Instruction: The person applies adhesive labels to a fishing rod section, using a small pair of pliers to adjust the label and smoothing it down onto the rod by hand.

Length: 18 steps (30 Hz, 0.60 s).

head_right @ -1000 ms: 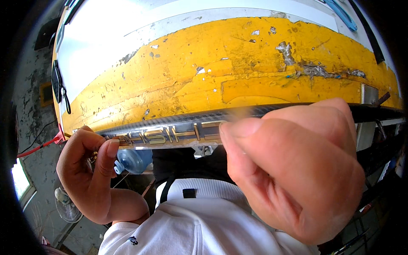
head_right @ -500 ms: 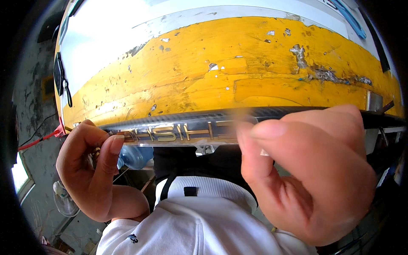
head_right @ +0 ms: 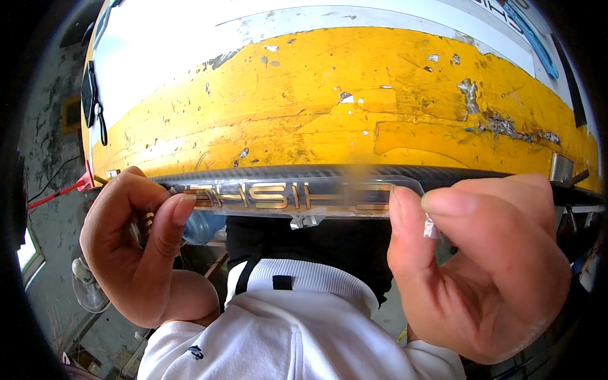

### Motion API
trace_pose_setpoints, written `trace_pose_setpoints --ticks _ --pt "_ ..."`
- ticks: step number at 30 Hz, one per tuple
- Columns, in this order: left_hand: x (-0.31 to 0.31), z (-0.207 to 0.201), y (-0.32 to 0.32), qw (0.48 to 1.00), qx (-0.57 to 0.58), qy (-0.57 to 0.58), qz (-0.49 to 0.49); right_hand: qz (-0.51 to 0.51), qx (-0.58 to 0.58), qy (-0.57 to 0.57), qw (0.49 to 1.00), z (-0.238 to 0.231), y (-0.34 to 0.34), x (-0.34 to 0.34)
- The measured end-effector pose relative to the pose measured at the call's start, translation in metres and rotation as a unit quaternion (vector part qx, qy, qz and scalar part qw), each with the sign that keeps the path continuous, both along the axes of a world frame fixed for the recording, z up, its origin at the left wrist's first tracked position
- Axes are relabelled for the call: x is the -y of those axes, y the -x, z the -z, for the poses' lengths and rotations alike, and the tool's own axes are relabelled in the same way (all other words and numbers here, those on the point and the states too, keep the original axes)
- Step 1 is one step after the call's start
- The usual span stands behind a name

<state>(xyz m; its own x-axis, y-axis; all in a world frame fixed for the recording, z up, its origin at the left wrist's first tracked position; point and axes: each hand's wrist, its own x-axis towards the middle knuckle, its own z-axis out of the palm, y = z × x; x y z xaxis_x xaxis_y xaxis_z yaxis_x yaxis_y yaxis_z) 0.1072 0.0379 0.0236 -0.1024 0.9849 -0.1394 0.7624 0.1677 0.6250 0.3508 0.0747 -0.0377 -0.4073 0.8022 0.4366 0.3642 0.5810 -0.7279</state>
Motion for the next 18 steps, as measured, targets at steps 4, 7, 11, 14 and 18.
trace_pose_setpoints --ticks 4,7,11,14,18 --pt "0.0018 -0.0003 0.0005 1.0 0.003 -0.008 -0.004 0.007 0.002 0.0 1.0 -0.0009 0.0016 0.0005" --pt "0.0016 0.0 0.0001 1.0 0.009 -0.01 -0.007 0.018 -0.006 -0.003 1.0 0.0005 0.0023 0.0017" --pt "-0.0005 0.001 0.0003 1.0 0.009 -0.006 -0.008 0.033 -0.024 -0.016 0.999 0.0046 0.0057 0.0024" --pt "0.0016 -0.0012 -0.0023 0.999 0.014 0.013 -0.034 0.029 -0.017 -0.011 0.999 0.0023 0.0061 0.0012" --pt "0.0014 0.0036 0.0017 1.0 0.001 -0.014 0.01 0.032 -0.011 -0.007 0.999 0.0028 0.0046 0.002"
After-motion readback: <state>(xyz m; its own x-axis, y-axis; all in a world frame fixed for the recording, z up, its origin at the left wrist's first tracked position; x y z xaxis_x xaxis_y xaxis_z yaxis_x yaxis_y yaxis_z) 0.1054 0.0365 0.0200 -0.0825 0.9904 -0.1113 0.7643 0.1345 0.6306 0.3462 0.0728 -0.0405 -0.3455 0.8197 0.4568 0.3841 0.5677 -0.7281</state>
